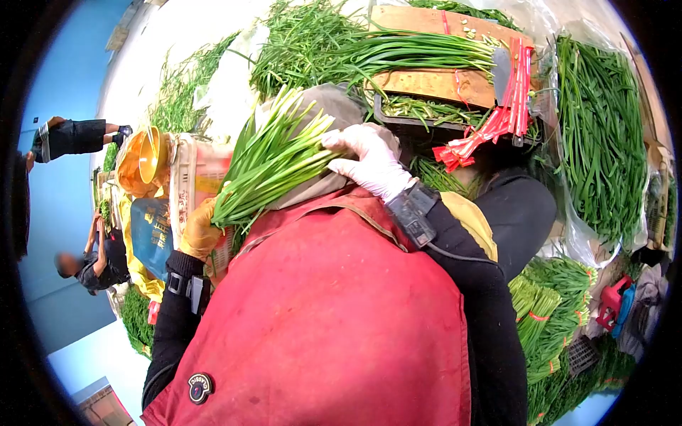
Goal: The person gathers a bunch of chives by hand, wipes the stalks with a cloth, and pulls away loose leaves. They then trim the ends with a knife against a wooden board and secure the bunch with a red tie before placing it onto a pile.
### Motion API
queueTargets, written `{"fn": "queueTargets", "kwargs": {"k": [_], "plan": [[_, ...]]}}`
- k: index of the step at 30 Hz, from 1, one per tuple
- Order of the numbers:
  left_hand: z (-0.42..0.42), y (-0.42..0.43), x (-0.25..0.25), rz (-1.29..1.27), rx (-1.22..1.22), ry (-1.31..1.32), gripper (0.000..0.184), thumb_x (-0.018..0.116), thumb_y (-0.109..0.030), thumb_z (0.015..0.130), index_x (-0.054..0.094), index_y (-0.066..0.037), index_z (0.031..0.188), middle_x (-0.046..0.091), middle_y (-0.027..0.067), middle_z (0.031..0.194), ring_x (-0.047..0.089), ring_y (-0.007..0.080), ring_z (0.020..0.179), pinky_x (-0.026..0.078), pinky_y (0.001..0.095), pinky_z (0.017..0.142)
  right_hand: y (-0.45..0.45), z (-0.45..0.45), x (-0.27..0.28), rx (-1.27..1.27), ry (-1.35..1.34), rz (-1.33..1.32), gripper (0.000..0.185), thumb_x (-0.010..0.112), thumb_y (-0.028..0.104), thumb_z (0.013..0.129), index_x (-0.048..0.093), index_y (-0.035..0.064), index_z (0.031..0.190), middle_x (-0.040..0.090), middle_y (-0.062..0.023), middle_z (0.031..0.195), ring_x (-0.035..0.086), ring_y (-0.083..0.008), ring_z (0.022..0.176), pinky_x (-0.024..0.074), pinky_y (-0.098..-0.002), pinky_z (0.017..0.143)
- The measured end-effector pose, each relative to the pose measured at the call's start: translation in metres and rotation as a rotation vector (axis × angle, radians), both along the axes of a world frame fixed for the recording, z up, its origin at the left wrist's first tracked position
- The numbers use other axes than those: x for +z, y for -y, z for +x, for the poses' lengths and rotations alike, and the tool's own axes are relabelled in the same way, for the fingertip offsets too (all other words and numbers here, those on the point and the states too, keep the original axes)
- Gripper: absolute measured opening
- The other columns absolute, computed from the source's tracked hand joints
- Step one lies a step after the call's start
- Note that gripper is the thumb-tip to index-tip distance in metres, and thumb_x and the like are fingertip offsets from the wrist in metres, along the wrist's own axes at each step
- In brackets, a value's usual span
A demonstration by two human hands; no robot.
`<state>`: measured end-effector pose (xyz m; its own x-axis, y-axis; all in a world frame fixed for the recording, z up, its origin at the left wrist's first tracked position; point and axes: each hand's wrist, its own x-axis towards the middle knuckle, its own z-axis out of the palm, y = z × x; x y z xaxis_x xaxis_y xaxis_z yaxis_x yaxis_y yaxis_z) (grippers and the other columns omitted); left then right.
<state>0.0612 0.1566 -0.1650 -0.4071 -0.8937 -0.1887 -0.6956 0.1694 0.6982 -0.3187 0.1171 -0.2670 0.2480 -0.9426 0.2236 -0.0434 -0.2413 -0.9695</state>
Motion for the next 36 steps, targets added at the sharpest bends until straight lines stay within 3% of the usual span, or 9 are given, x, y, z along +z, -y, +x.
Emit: {"fn": "queueTargets", "kwargs": {"k": [3,9,13,16,20,25,27,31,36], "plan": [[-0.003,-0.001,0.001,-0.029,-0.022,-0.051,0.058,0.051,0.027,0.072,0.062,-0.001,0.122,0.067,0.0071,0.112,0.062,0.0186,0.104,0.047,0.0283,0.090,0.001,0.005,0.014,-0.088,-0.326,-0.212,0.024,0.078,0.013,0.071,0.071,0.0092,0.094,0.060,-0.0057,0.084,0.056,-0.0253,0.092,0.0468,-0.0371,0.081],[-0.020,-0.001,0.014,0.022,0.004,-0.155,0.063,0.050,0.029,0.065,0.064,-0.002,0.119,0.068,0.0066,0.111,0.062,0.0197,0.103,0.047,0.0288,0.089,0.005,0.005,0.025,-0.057,-0.347,-0.243,0.019,0.073,0.008,0.069,0.073,0.0105,0.088,0.057,-0.0058,0.069,0.055,-0.0269,0.071,0.0457,-0.0382,0.067],[-0.008,0.003,0.010,0.184,-0.070,-0.178,0.057,0.053,0.021,0.083,0.054,-0.003,0.135,0.060,0.0067,0.129,0.055,0.0168,0.117,0.042,0.0267,0.099,0.005,0.010,0.024,-0.103,-0.238,-0.211,0.023,0.072,0.008,0.071,0.074,0.0101,0.094,0.062,-0.0072,0.074,0.058,-0.0265,0.073,0.0469,-0.0379,0.068],[-0.017,-0.002,0.010,0.117,0.054,-0.230,0.066,0.050,0.030,0.062,0.065,-0.002,0.118,0.068,0.0051,0.109,0.061,0.0176,0.100,0.047,0.0275,0.086,0.006,0.014,0.026,-0.029,-0.082,-0.153,0.023,0.071,0.007,0.073,0.074,0.0090,0.096,0.067,-0.0079,0.081,0.060,-0.0257,0.075,0.0478,-0.0371,0.070],[-0.003,-0.002,-0.002,0.063,0.021,-0.141,0.066,0.050,0.029,0.063,0.064,-0.002,0.119,0.068,0.0053,0.109,0.062,0.0175,0.099,0.047,0.0273,0.087,0.005,0.014,0.013,0.093,0.021,-0.009,0.017,0.071,0.004,0.075,0.074,0.0061,0.092,0.068,-0.0088,0.082,0.061,-0.0239,0.070,0.0487,-0.0329,0.068],[-0.020,-0.004,0.014,0.005,0.016,-0.118,0.060,0.049,0.027,0.069,0.064,-0.002,0.119,0.068,0.0046,0.109,0.061,0.0164,0.098,0.046,0.0263,0.088,0.016,-0.012,0.008,-0.071,-0.428,-0.202,0.010,0.066,0.003,0.077,0.072,0.0029,0.085,0.068,-0.0096,0.083,0.065,-0.0231,0.077,0.0509,-0.0313,0.073],[-0.012,0.002,0.008,0.089,-0.025,-0.181,0.056,0.052,0.025,0.072,0.064,-0.002,0.119,0.067,0.0056,0.109,0.061,0.0174,0.098,0.046,0.0267,0.088,0.023,-0.032,-0.028,-0.242,-0.327,0.054,0.013,0.066,0.020,0.080,0.072,0.0093,0.084,0.067,-0.0108,0.082,0.065,-0.0295,0.082,0.0518,-0.0375,0.076],[-0.002,0.002,-0.004,0.509,0.303,-0.566,0.050,0.059,0.019,0.077,0.062,-0.002,0.122,0.067,0.0077,0.110,0.061,0.0192,0.099,0.046,0.0280,0.091,0.022,-0.060,-0.038,-0.223,-0.415,0.318,0.018,0.063,0.014,0.080,0.073,0.0086,0.094,0.065,-0.0146,0.090,0.065,-0.0290,0.090,0.0507,-0.0358,0.081],[-0.017,-0.005,0.015,0.110,0.065,-0.144,0.051,0.063,0.016,0.078,0.060,-0.002,0.125,0.066,0.0079,0.112,0.060,0.0179,0.103,0.045,0.0284,0.092,0.015,-0.038,-0.023,-0.065,-0.214,0.079,0.029,0.064,0.018,0.081,0.069,0.0071,0.108,0.064,-0.0146,0.095,0.064,-0.0298,0.094,0.0503,-0.0367,0.085]]}}
